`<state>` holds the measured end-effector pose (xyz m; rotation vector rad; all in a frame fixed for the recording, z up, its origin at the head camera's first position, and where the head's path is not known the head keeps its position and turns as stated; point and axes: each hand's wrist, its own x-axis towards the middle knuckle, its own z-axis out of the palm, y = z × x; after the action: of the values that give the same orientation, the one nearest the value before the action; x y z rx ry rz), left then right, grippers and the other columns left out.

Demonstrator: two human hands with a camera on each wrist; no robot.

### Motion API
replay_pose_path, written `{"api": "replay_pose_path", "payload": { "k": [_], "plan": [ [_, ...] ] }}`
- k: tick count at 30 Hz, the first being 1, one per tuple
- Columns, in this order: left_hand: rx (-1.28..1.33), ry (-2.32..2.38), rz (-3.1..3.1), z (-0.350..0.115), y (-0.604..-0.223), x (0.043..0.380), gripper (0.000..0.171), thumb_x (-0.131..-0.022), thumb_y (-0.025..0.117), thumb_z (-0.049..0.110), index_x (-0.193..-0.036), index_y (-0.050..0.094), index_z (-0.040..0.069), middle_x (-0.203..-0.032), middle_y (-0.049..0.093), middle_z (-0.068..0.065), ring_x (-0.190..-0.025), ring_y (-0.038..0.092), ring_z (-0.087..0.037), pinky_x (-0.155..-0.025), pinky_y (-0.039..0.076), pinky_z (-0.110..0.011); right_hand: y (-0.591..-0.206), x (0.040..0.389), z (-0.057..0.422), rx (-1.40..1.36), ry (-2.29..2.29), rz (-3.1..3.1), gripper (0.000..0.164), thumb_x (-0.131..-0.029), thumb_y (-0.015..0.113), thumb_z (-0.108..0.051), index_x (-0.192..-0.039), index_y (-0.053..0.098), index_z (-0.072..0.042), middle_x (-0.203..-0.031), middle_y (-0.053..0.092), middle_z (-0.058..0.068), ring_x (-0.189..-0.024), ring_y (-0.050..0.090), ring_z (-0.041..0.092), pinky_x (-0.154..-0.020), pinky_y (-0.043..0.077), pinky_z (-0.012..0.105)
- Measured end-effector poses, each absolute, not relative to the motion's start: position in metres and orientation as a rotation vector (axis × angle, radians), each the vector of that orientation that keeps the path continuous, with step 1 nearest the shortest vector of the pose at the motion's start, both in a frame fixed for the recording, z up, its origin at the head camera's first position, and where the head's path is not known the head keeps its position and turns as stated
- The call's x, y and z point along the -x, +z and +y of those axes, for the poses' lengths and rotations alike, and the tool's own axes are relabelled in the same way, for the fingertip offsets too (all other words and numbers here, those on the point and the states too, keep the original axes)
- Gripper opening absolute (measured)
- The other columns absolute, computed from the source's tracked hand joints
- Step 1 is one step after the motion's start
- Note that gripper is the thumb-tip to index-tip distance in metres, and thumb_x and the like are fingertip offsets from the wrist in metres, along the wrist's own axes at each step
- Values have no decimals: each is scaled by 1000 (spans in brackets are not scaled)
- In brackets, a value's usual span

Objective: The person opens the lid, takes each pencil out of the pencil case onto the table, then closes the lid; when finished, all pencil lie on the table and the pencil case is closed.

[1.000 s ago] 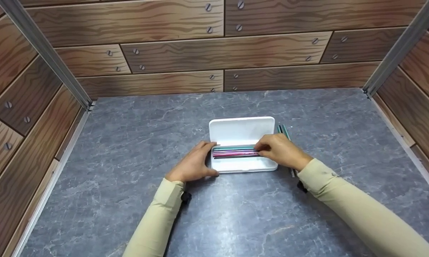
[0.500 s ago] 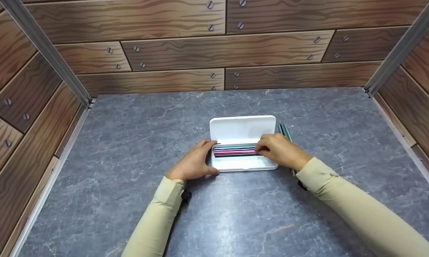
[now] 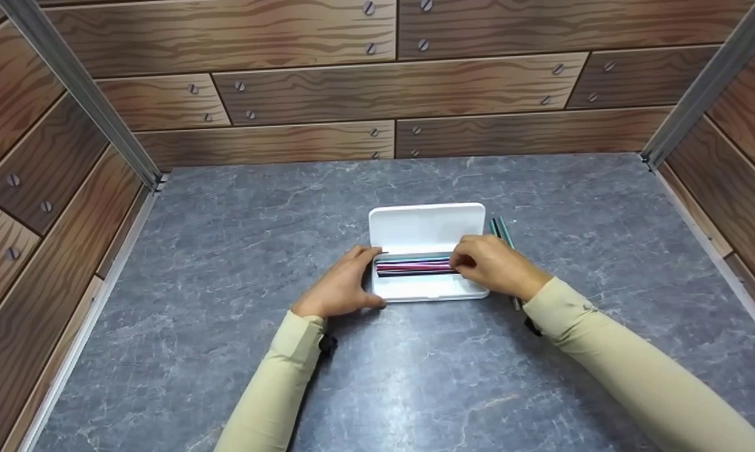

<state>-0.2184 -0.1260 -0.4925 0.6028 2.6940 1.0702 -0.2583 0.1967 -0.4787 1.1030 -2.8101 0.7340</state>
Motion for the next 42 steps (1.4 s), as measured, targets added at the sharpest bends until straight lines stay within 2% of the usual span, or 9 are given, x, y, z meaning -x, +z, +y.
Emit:
{"api": "replay_pose_path", "payload": {
  "k": [6, 21, 26, 33, 38, 42],
  "plan": [
    [-596, 1049, 2699, -125, -491, 220, 101, -82, 97, 17, -167, 46, -1, -161, 56, -18, -152, 54, -37, -135, 41, -50, -475, 258, 200, -1063, 774, -2786, 11, -93, 79, 4, -97, 84, -5, -92, 78, 10, -84, 70, 18, -78, 62, 36],
    [-612, 1055, 2698, -127, -494, 217, 99, -82, 97, 18, -166, 48, -1, -160, 56, -19, -151, 55, -36, -133, 43, -51, -460, 256, 223, -884, 916, -2723, 12, -94, 82, 3, -101, 85, -6, -94, 81, 8, -87, 73, 19, -80, 62, 33],
    [-617, 1054, 2696, -127, -493, 217, 98, -84, 97, 17, -166, 47, -1, -161, 55, -20, -151, 54, -37, -133, 43, -51, -458, 254, 241, -765, 986, -2718, 13, -95, 82, 3, -103, 86, -6, -97, 82, 7, -87, 71, 11, -82, 61, 27],
    [-616, 1068, 2690, -126, -491, 217, 97, -83, 97, 16, -166, 48, 0, -161, 55, -19, -151, 54, -38, -132, 44, -51, -461, 252, 272, -572, 1041, -2711, 13, -93, 82, 3, -104, 86, -3, -102, 83, 14, -85, 65, -3, -80, 54, 10],
    [-606, 1070, 2688, -125, -491, 217, 97, -83, 97, 17, -166, 48, 0, -161, 56, -18, -151, 54, -38, -132, 44, -52, -468, 247, 293, -466, 1044, -2730, 12, -93, 85, 1, -105, 84, 1, -98, 84, 18, -81, 63, -8, -76, 50, 5],
    [-603, 1070, 2694, -125, -491, 217, 98, -83, 97, 17, -166, 48, 0, -160, 56, -18, -151, 54, -38, -132, 44, -52, -475, 243, 306, -408, 1041, -2776, 13, -93, 83, 3, -105, 84, 2, -97, 84, 19, -79, 63, -7, -74, 51, 7]
  ]
}}
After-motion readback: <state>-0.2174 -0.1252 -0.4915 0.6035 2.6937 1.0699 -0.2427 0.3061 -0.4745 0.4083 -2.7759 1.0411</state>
